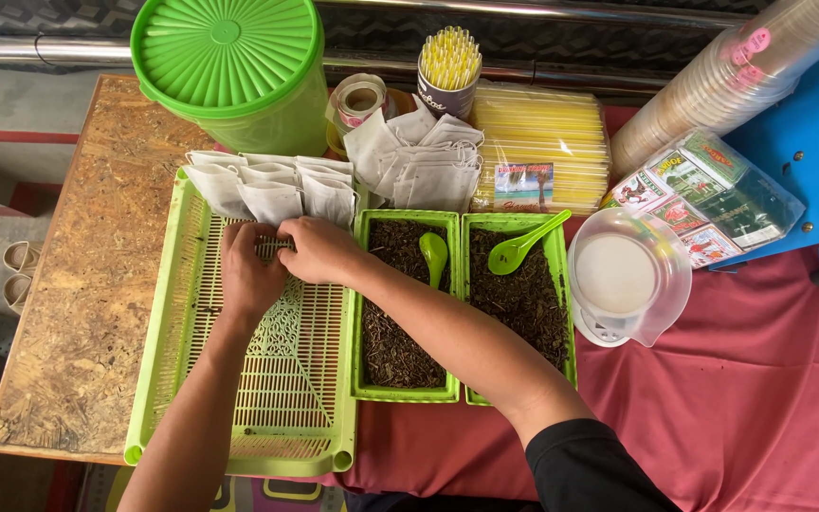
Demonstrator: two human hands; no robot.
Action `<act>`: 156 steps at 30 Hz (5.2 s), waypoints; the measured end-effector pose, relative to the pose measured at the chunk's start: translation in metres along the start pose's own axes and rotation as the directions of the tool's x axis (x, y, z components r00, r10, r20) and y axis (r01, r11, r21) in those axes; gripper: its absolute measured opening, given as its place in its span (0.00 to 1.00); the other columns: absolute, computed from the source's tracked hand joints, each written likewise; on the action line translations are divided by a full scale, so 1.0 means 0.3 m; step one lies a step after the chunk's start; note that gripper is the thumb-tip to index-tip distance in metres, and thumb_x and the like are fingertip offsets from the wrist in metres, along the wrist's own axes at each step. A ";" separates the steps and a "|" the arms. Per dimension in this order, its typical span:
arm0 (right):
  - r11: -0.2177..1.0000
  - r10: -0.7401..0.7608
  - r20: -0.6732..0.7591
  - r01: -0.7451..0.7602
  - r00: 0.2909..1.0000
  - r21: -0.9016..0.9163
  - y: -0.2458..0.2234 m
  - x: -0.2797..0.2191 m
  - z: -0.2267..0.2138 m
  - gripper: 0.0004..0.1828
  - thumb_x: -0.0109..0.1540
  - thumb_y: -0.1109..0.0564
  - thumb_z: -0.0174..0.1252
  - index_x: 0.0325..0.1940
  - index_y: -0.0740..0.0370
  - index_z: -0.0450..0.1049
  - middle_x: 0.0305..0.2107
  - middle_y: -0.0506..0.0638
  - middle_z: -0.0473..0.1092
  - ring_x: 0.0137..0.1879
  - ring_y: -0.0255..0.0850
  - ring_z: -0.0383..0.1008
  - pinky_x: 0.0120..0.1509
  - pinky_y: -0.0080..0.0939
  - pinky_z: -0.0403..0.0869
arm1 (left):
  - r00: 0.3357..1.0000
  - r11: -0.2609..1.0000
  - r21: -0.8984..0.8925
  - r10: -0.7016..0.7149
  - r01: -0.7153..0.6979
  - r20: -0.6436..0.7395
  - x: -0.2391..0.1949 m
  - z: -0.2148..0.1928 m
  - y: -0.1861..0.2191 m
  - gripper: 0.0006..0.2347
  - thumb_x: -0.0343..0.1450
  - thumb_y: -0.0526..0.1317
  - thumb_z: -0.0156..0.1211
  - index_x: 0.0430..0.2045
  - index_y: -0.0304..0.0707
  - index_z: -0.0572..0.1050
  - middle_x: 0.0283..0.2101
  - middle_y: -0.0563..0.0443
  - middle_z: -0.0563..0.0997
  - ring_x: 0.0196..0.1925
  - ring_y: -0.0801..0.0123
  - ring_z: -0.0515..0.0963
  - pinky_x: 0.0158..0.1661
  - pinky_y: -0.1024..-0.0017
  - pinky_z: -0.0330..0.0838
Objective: The person opens a white tea bag filter and uses a green plastic spoon to scoop loose tea leaves from a green container into the bag. The filled tea bag is then placed into a green plastic basket alongside other prepared bags.
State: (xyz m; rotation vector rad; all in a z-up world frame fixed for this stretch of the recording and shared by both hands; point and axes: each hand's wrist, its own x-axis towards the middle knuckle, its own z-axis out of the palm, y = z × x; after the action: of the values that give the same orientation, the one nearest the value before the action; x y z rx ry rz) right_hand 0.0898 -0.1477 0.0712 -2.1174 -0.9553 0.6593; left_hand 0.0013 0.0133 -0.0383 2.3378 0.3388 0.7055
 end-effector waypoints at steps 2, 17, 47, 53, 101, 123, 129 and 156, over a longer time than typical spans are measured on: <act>1.000 -0.008 -0.011 0.008 1.000 0.021 0.002 0.001 -0.003 0.22 0.62 0.50 0.54 0.57 0.62 0.76 0.51 0.63 0.76 0.61 0.62 0.75 0.63 0.61 0.75 | 1.000 1.000 0.003 0.007 -0.007 -0.007 0.007 0.002 0.009 0.15 0.57 0.32 0.66 0.38 0.37 0.77 0.44 0.44 0.72 0.46 0.49 0.77 0.50 0.59 0.70; 0.999 0.017 -0.004 -0.017 1.000 0.035 0.010 0.027 0.028 0.28 0.63 0.48 0.53 0.64 0.65 0.69 0.55 0.66 0.72 0.64 0.62 0.73 0.67 0.63 0.72 | 0.999 0.999 0.011 0.053 -0.053 -0.008 0.006 -0.007 0.050 0.20 0.58 0.31 0.65 0.45 0.34 0.74 0.41 0.45 0.68 0.45 0.48 0.73 0.53 0.56 0.66; 0.998 -0.043 -0.084 0.047 0.995 0.041 0.045 0.048 0.074 0.23 0.63 0.50 0.53 0.55 0.70 0.74 0.47 0.68 0.74 0.56 0.65 0.76 0.57 0.63 0.77 | 0.997 0.994 -0.108 0.002 0.006 0.074 -0.002 -0.025 0.067 0.13 0.62 0.31 0.64 0.39 0.32 0.73 0.38 0.38 0.73 0.42 0.42 0.78 0.43 0.55 0.73; 0.994 -0.034 -0.073 0.041 0.997 0.097 0.030 0.051 0.070 0.24 0.63 0.50 0.54 0.56 0.70 0.73 0.49 0.67 0.74 0.58 0.65 0.75 0.59 0.62 0.77 | 0.992 0.977 -0.190 -0.083 0.100 0.093 0.011 -0.058 0.115 0.11 0.64 0.29 0.63 0.38 0.27 0.72 0.37 0.34 0.71 0.41 0.40 0.77 0.39 0.60 0.77; 0.970 0.036 -0.370 -0.121 0.928 -0.210 0.395 -0.388 -0.378 0.18 0.63 0.52 0.58 0.51 0.66 0.77 0.52 0.62 0.69 0.61 0.65 0.70 0.66 0.59 0.72 | 0.976 0.975 0.116 0.172 -0.187 0.132 0.047 0.398 0.685 0.14 0.64 0.44 0.66 0.41 0.44 0.75 0.56 0.47 0.69 0.53 0.47 0.73 0.48 0.55 0.68; 0.997 0.026 -0.482 0.012 0.876 0.077 0.251 -0.622 -0.490 0.22 0.67 0.56 0.57 0.62 0.73 0.69 0.49 0.70 0.70 0.58 0.63 0.74 0.60 0.56 0.77 | 0.923 0.878 -0.297 0.384 -0.375 -0.032 0.013 0.134 0.877 0.19 0.63 0.31 0.62 0.50 0.30 0.79 0.51 0.40 0.77 0.54 0.48 0.77 0.53 0.59 0.71; 0.806 0.073 -0.304 0.123 0.950 0.578 0.258 -0.658 -0.454 0.36 0.69 0.55 0.53 0.75 0.72 0.46 0.62 0.83 0.57 0.70 0.75 0.59 0.65 0.69 0.71 | 0.926 0.786 -0.558 0.369 -0.266 0.078 -0.043 0.058 0.951 0.18 0.63 0.27 0.62 0.49 0.27 0.79 0.49 0.33 0.79 0.53 0.42 0.79 0.51 0.54 0.77; 0.916 -0.155 -0.603 0.343 0.782 0.209 0.260 -0.727 -0.483 0.08 0.61 0.59 0.69 0.32 0.62 0.76 0.16 0.52 0.70 0.24 0.33 0.64 0.29 0.35 0.65 | 0.842 0.821 -0.288 0.534 -0.493 0.080 -0.078 0.174 0.962 0.27 0.55 0.34 0.78 0.50 0.37 0.78 0.47 0.46 0.82 0.60 0.47 0.75 0.71 0.37 0.38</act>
State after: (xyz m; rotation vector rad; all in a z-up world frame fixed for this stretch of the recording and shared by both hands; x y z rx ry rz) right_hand 0.0915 -0.4135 0.1343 -1.7023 -0.7108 0.0008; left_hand 0.0269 -0.2390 0.1108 2.2189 -0.4597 0.7515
